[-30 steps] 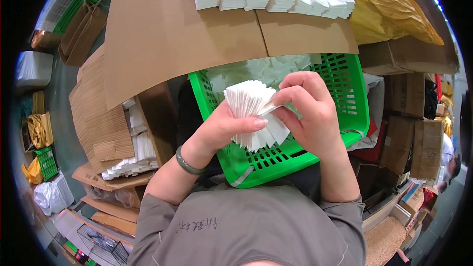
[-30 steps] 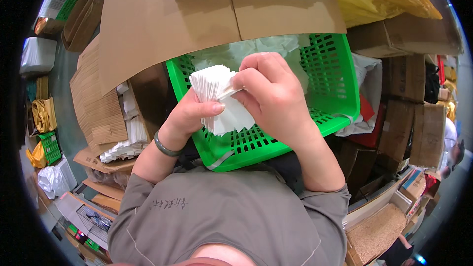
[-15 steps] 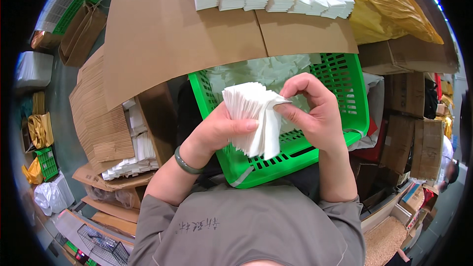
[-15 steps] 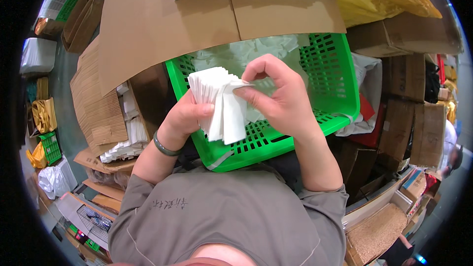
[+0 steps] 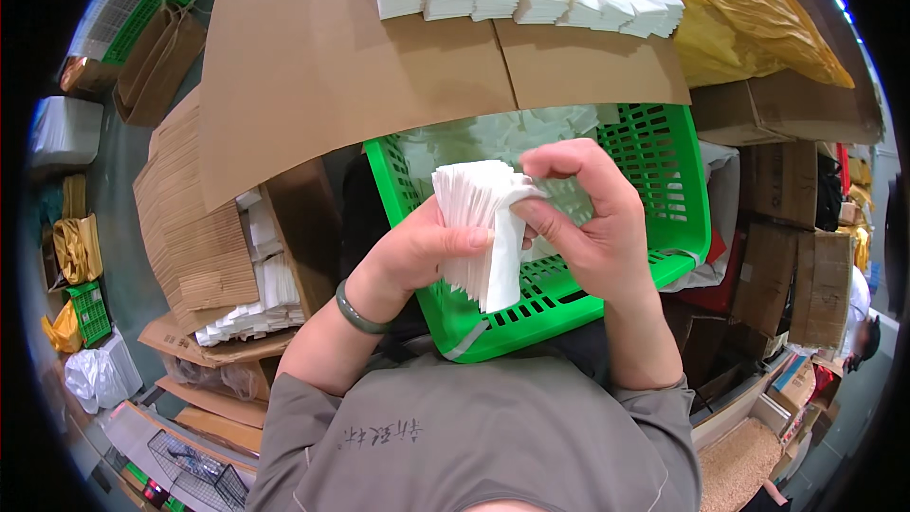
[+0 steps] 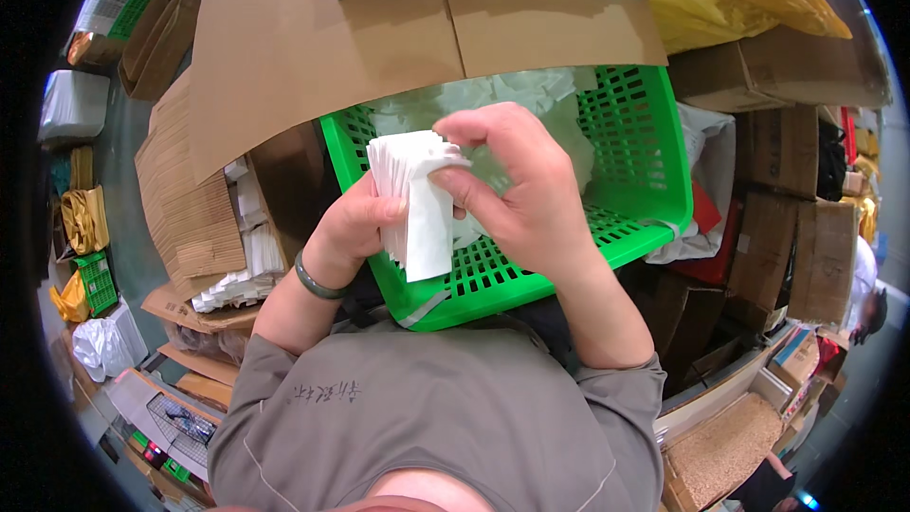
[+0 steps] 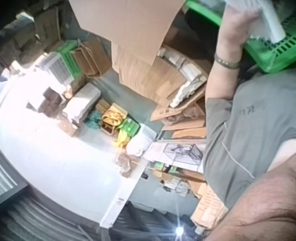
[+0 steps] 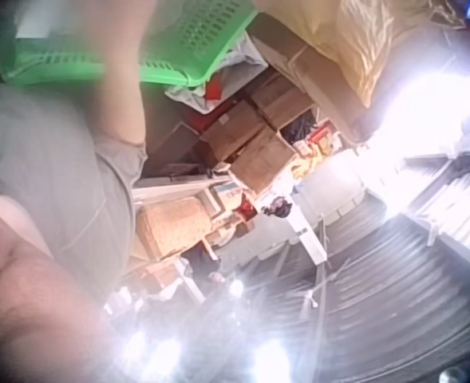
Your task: Stacking and organizing small white items from a green basket onto a cardboard box.
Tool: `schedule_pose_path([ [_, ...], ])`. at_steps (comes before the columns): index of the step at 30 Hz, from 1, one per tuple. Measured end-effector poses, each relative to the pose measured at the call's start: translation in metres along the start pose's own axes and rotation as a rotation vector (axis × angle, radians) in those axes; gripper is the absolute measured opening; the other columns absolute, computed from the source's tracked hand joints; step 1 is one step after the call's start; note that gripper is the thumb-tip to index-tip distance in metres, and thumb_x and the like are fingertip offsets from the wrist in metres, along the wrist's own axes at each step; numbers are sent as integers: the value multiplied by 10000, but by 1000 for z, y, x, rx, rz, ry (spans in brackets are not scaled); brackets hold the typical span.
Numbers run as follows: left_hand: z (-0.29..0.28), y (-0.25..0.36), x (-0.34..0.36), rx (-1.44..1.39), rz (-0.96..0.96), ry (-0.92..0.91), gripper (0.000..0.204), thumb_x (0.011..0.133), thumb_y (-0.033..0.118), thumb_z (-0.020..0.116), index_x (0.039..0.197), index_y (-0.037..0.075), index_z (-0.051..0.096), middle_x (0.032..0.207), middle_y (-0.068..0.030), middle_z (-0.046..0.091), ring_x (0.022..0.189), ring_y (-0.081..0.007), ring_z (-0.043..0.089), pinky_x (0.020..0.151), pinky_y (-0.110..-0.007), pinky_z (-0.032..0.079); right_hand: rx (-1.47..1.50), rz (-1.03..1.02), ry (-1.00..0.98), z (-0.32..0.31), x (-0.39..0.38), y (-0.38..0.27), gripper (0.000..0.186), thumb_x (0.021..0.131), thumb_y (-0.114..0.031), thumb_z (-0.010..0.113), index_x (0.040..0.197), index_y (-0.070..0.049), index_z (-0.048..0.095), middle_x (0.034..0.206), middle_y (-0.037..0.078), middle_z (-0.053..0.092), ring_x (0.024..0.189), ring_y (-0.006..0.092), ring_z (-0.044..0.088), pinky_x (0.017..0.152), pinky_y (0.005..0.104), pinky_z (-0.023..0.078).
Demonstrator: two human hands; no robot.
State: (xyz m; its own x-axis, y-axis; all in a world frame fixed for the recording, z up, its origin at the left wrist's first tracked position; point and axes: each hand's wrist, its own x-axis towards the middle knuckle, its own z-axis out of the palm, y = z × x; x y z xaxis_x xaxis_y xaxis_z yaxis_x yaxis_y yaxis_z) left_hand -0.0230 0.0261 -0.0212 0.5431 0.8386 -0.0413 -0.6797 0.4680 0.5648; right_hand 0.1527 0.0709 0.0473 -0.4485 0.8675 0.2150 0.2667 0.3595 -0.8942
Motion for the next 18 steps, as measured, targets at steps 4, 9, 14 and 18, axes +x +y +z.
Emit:
schedule_pose_path([
  [4, 1, 1, -5, -57, -4, 92, 511, 797, 235, 711, 1219, 38, 501, 1058, -72, 612, 975, -167, 604, 822, -313, 500, -241, -268, 216, 18, -8, 7, 229, 771, -2, 681, 992, -6, 619, 978, 122, 614, 873, 257, 599, 763, 333, 487],
  [9, -4, -5, -8, -127, -5, 75, 557, 804, 239, 703, 1262, 38, 457, 1125, -68, 585, 1014, -178, 596, 860, -328, 501, -492, -483, 232, 33, -7, 13, 239, 763, -15, 673, 1000, 4, 652, 1004, 137, 628, 882, 284, 607, 753, 362, 489],
  [14, -5, -4, -6, -83, -4, 122, 681, 764, 255, 705, 1323, 27, 389, 1213, -80, 538, 1101, -183, 556, 928, -329, 474, -637, -541, 140, 40, -1, 17, 331, 733, -57, 641, 1057, 10, 637, 1014, 139, 633, 926, 274, 615, 796, 371, 477],
  [18, -6, -6, -6, -142, 121, 159, 620, 780, 233, 682, 1297, 30, 406, 1095, -77, 567, 1026, -208, 580, 893, -359, 486, -120, -130, 22, 29, 7, 11, 263, 861, -99, 564, 1094, 12, 620, 993, 120, 624, 893, 216, 608, 812, 327, 460],
])
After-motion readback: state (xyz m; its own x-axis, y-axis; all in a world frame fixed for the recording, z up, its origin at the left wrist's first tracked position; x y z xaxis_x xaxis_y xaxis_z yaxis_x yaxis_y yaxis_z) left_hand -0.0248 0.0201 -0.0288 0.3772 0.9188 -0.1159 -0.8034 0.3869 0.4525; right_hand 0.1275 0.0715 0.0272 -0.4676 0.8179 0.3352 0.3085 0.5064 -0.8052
